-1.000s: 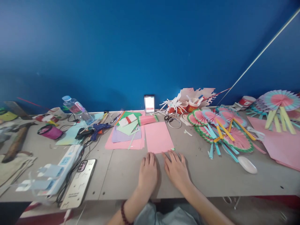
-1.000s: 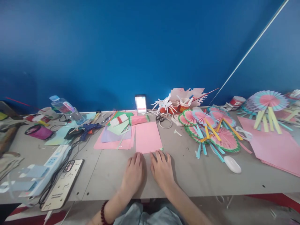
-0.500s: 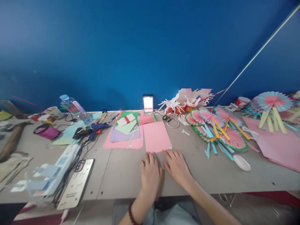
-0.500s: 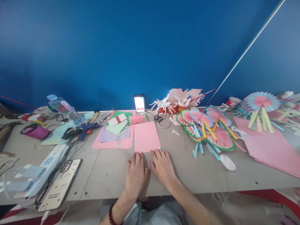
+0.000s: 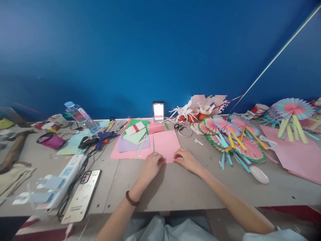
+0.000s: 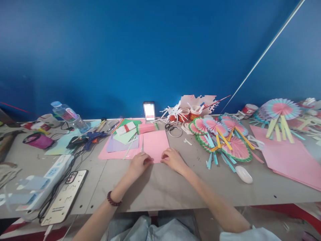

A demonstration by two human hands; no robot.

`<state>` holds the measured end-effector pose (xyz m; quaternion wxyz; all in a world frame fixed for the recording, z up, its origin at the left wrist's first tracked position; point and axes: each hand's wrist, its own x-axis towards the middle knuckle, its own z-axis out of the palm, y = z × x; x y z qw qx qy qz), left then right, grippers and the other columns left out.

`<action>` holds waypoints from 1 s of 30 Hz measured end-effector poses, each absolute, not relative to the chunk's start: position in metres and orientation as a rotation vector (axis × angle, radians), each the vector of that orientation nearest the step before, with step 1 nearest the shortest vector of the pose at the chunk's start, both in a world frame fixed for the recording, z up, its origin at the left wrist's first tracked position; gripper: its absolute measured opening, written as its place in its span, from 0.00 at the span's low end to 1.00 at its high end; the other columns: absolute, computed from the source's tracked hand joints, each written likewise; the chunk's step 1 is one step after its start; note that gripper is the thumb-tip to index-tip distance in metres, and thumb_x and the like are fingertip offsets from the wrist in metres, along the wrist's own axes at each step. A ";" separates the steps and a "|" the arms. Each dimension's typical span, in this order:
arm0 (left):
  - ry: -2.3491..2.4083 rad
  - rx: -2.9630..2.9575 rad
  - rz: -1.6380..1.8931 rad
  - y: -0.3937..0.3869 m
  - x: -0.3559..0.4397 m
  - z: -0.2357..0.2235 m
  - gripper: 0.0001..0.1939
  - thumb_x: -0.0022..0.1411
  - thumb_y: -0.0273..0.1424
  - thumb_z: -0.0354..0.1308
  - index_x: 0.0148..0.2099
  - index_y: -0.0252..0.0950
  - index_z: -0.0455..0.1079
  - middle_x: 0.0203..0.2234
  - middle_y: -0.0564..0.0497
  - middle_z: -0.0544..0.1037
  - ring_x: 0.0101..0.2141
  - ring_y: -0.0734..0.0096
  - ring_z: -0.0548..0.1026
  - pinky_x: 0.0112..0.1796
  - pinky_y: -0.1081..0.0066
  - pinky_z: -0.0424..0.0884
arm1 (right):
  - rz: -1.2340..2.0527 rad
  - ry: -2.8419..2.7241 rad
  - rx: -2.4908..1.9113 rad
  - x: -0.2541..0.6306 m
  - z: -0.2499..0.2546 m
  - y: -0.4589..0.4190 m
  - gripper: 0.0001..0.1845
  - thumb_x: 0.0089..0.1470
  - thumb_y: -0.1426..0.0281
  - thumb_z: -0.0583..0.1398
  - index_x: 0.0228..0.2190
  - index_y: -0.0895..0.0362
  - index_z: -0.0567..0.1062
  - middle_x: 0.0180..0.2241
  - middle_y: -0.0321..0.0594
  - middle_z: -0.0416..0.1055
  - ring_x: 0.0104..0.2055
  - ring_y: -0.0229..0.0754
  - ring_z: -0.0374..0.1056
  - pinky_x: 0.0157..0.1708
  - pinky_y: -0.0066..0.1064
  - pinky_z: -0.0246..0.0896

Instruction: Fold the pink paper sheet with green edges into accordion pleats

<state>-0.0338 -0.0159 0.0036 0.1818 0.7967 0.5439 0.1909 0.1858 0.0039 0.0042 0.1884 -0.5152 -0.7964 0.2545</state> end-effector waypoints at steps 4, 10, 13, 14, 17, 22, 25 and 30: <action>1.475 2.084 0.631 -0.012 -0.034 -0.006 0.04 0.59 0.31 0.66 0.35 0.36 0.76 0.30 0.50 0.79 0.36 0.65 0.74 0.39 0.67 0.66 | 0.768 -2.209 -1.512 0.184 -0.003 0.007 0.04 0.53 0.67 0.65 0.30 0.54 0.80 0.36 0.38 0.77 0.44 0.44 0.69 0.49 0.38 0.58; 1.544 1.987 0.622 -0.013 -0.031 -0.002 0.03 0.58 0.29 0.64 0.31 0.36 0.76 0.27 0.51 0.78 0.34 0.65 0.73 0.38 0.66 0.65 | 0.796 -2.170 -1.608 0.180 0.003 0.007 0.04 0.52 0.69 0.64 0.28 0.55 0.80 0.36 0.40 0.77 0.43 0.44 0.68 0.49 0.39 0.57; 1.574 1.960 0.633 -0.015 -0.029 0.001 0.03 0.58 0.27 0.63 0.30 0.36 0.75 0.27 0.51 0.78 0.33 0.65 0.73 0.37 0.67 0.64 | 0.806 -2.165 -1.628 0.179 0.005 0.006 0.04 0.52 0.69 0.64 0.28 0.55 0.80 0.36 0.40 0.77 0.44 0.44 0.68 0.50 0.39 0.57; 1.577 1.952 0.638 -0.015 -0.028 0.001 0.03 0.57 0.27 0.63 0.30 0.36 0.75 0.27 0.51 0.78 0.33 0.65 0.73 0.37 0.67 0.64 | 0.803 -2.166 -1.630 0.178 0.005 0.006 0.04 0.53 0.69 0.64 0.28 0.55 0.80 0.37 0.40 0.77 0.44 0.44 0.68 0.50 0.39 0.56; 1.592 1.938 0.644 -0.015 -0.027 0.001 0.04 0.57 0.26 0.63 0.29 0.36 0.74 0.26 0.50 0.77 0.33 0.65 0.73 0.38 0.67 0.64 | 0.792 -2.179 -1.633 0.178 0.005 0.006 0.04 0.53 0.69 0.63 0.29 0.55 0.80 0.37 0.40 0.77 0.44 0.44 0.68 0.50 0.39 0.56; 1.585 1.985 0.614 -0.015 -0.027 -0.003 0.03 0.57 0.26 0.62 0.30 0.36 0.73 0.26 0.50 0.76 0.33 0.64 0.72 0.38 0.66 0.64 | 0.762 -2.209 -1.639 0.178 0.005 0.005 0.04 0.54 0.69 0.63 0.30 0.55 0.79 0.37 0.39 0.76 0.44 0.44 0.68 0.50 0.39 0.56; 1.612 2.074 0.626 -0.017 -0.026 -0.006 0.02 0.60 0.25 0.59 0.37 0.36 0.71 0.29 0.50 0.76 0.34 0.64 0.72 0.38 0.66 0.65 | 0.718 -2.215 -1.660 0.177 0.006 0.000 0.03 0.55 0.69 0.63 0.32 0.55 0.78 0.39 0.38 0.76 0.45 0.44 0.68 0.50 0.39 0.56; 1.692 2.387 0.571 -0.031 -0.019 -0.005 0.07 0.66 0.22 0.51 0.40 0.37 0.69 0.38 0.48 0.74 0.40 0.61 0.71 0.40 0.64 0.67 | 0.387 -2.279 -1.634 0.171 0.004 -0.017 0.03 0.59 0.70 0.61 0.36 0.54 0.76 0.41 0.40 0.74 0.46 0.46 0.66 0.46 0.37 0.56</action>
